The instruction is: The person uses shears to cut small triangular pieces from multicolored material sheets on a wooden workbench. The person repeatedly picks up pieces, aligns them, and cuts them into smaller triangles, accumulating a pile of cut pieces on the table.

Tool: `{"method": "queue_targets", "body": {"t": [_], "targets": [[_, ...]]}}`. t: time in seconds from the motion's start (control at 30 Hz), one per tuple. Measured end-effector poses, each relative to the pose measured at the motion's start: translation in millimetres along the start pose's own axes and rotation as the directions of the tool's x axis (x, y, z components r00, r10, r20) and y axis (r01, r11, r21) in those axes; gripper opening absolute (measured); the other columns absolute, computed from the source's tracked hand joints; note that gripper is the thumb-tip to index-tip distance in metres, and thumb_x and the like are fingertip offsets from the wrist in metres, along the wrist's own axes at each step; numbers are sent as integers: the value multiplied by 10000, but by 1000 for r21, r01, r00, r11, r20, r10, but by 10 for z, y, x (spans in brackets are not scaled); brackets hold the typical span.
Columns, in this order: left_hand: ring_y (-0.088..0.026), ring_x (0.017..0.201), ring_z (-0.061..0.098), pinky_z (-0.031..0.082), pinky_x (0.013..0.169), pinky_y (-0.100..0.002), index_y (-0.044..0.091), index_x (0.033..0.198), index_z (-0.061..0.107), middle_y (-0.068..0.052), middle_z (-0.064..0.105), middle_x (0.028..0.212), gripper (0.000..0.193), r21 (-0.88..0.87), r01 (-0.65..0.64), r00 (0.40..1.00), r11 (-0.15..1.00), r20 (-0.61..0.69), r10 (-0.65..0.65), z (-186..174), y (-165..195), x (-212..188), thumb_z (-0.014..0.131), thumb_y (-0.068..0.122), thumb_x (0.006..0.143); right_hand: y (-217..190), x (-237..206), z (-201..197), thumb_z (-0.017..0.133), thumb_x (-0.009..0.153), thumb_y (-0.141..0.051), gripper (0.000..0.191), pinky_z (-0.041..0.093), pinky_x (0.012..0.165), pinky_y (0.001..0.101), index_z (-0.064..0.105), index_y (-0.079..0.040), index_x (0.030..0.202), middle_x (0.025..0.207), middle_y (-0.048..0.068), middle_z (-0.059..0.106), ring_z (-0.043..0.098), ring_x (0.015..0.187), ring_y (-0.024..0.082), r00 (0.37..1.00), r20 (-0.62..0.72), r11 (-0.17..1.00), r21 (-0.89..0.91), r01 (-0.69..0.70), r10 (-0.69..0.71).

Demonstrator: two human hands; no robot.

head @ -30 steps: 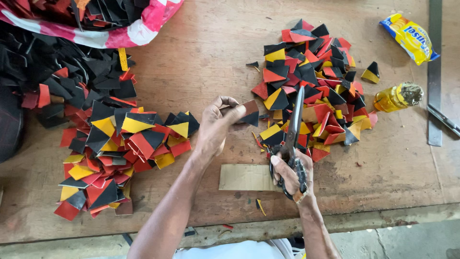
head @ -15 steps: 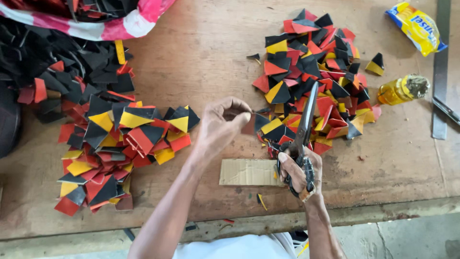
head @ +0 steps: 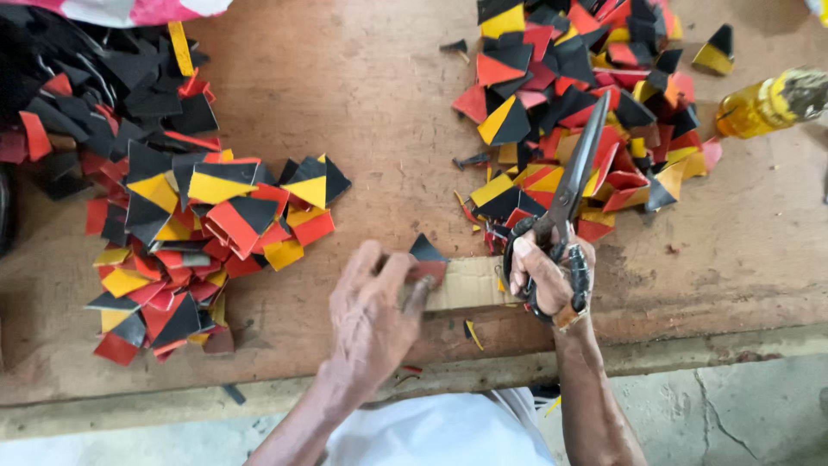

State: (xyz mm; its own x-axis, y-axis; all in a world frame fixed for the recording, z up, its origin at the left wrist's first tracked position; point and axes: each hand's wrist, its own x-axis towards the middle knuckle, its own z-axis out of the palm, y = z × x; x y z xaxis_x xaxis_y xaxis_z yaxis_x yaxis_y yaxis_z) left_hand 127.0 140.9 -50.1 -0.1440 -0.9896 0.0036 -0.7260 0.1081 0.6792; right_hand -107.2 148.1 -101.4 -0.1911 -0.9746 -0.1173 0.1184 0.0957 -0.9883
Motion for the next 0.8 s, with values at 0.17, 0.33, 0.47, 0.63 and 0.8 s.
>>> {"method": "queue_targets", "body": {"t": [0.17, 0.33, 0.47, 0.63, 0.8], "targets": [[-373, 1205, 538, 434, 1014, -471, 25, 1130, 694, -160, 623, 1281, 512, -123, -288, 957, 950, -17, 288, 28, -192, -14, 835, 117, 647, 27, 44, -68, 632, 964, -61, 119, 479, 480, 285, 555, -6, 893, 660, 67, 574, 566, 530, 143, 999, 41, 999, 45, 9, -11], [-284, 1232, 550, 407, 1087, -466, 78, 1191, 721, -70, 654, 1247, 428, -123, -316, 944, 941, 53, 325, 275, -178, -76, 859, 128, 788, 105, 59, -143, 617, 966, -53, 122, 482, 486, 291, 534, -18, 883, 667, 66, 561, 550, 534, 142, 999, 34, 996, 80, 24, -26], [-376, 1244, 496, 401, 1045, -489, 57, 1130, 719, -162, 601, 1293, 470, -188, -252, 964, 949, 38, 264, 318, -194, -145, 873, 158, 698, 165, 71, -189, 607, 982, -53, 127, 477, 493, 292, 533, -21, 885, 659, 63, 547, 535, 532, 143, 998, 61, 993, 115, 27, -34], [-327, 1245, 550, 408, 1043, -477, 103, 1053, 760, -108, 639, 1303, 331, -105, -372, 927, 922, -92, 364, 335, -269, -119, 852, 139, 737, 181, 63, -181, 602, 977, -41, 119, 472, 494, 290, 537, -20, 879, 656, 64, 544, 536, 533, 147, 997, 58, 993, 106, 44, -51], [-256, 1187, 562, 405, 1032, -463, 123, 1019, 769, -11, 654, 1182, 274, -124, -392, 920, 911, -71, 386, 335, -296, -167, 885, 182, 778, 170, 39, -160, 595, 993, -37, 133, 474, 509, 286, 525, -33, 880, 669, 57, 539, 535, 550, 140, 998, 65, 990, 141, 15, -24]]}}
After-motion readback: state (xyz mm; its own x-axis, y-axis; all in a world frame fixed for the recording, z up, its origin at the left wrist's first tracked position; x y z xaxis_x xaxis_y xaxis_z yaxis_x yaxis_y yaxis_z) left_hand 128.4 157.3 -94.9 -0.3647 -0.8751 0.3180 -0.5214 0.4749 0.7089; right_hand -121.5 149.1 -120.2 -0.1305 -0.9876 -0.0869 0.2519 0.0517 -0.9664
